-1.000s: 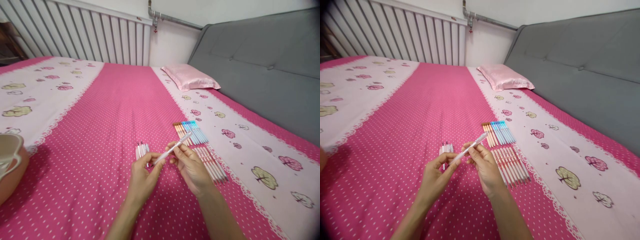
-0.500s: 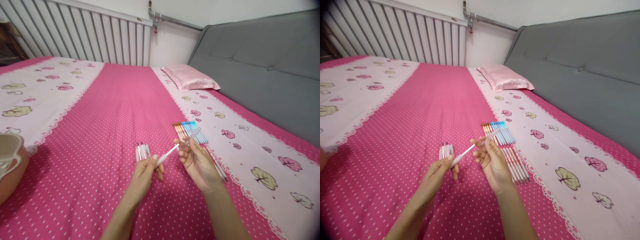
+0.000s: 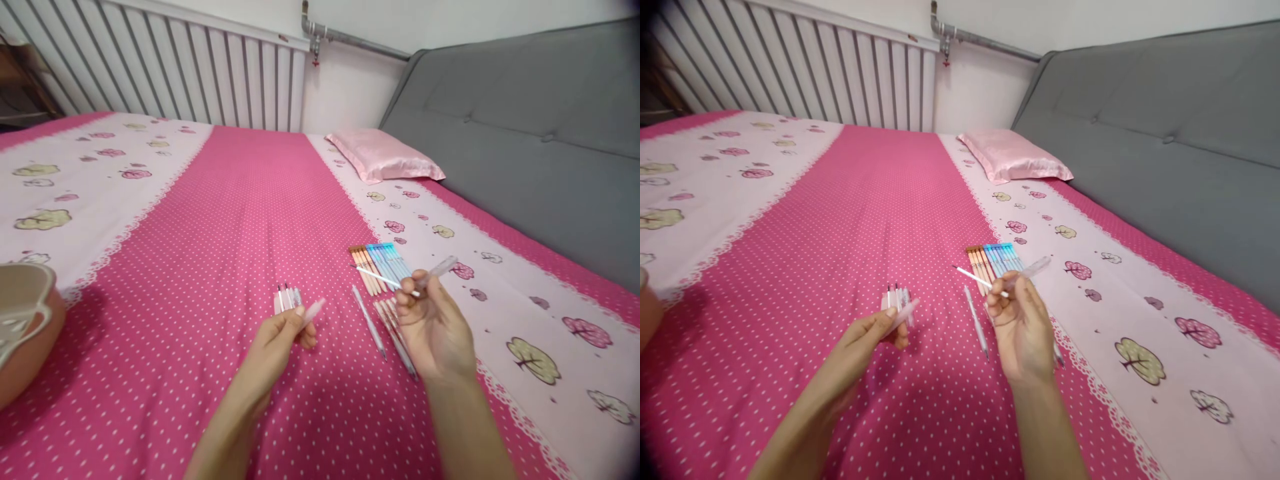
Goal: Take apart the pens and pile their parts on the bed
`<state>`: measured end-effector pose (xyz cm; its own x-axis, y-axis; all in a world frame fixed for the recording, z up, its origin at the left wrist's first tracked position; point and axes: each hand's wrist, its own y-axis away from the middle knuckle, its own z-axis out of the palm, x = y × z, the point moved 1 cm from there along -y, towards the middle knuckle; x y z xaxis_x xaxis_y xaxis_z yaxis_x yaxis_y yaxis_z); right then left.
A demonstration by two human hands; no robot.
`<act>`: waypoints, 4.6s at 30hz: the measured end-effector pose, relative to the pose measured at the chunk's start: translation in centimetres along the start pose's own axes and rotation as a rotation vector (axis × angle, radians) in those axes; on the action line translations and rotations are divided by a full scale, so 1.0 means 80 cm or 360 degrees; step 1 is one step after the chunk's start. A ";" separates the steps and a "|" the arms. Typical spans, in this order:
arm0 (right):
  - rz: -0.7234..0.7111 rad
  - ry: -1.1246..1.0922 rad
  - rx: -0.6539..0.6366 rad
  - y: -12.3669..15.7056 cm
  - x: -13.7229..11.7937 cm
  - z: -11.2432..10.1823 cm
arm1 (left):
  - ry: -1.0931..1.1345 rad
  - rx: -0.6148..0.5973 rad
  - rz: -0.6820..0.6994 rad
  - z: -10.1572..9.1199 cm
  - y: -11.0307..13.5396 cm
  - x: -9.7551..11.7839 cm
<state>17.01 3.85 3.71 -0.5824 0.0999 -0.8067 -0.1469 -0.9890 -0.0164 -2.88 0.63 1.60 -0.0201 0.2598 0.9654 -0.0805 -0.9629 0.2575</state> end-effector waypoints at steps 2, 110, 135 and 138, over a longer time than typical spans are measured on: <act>0.0069 0.0122 -0.0178 0.010 0.016 0.012 | 0.0267 0.0027 -0.0088 -0.001 0.001 0.001; 0.0433 0.0370 -0.0277 0.010 0.042 0.014 | -0.0516 0.0376 0.0370 0.019 -0.003 -0.007; 0.0361 0.0372 -0.0301 0.012 0.038 0.019 | -0.0642 0.0448 0.0698 0.022 0.001 -0.001; 0.0364 0.0359 -0.0311 0.013 0.037 0.019 | -0.0605 0.0357 0.0628 0.021 0.001 -0.003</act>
<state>13.88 3.26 2.19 -0.3887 -0.1308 -0.9120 0.1345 -0.9873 0.0843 -1.17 0.36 1.48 0.3563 -0.1254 0.9259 0.0742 -0.9840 -0.1619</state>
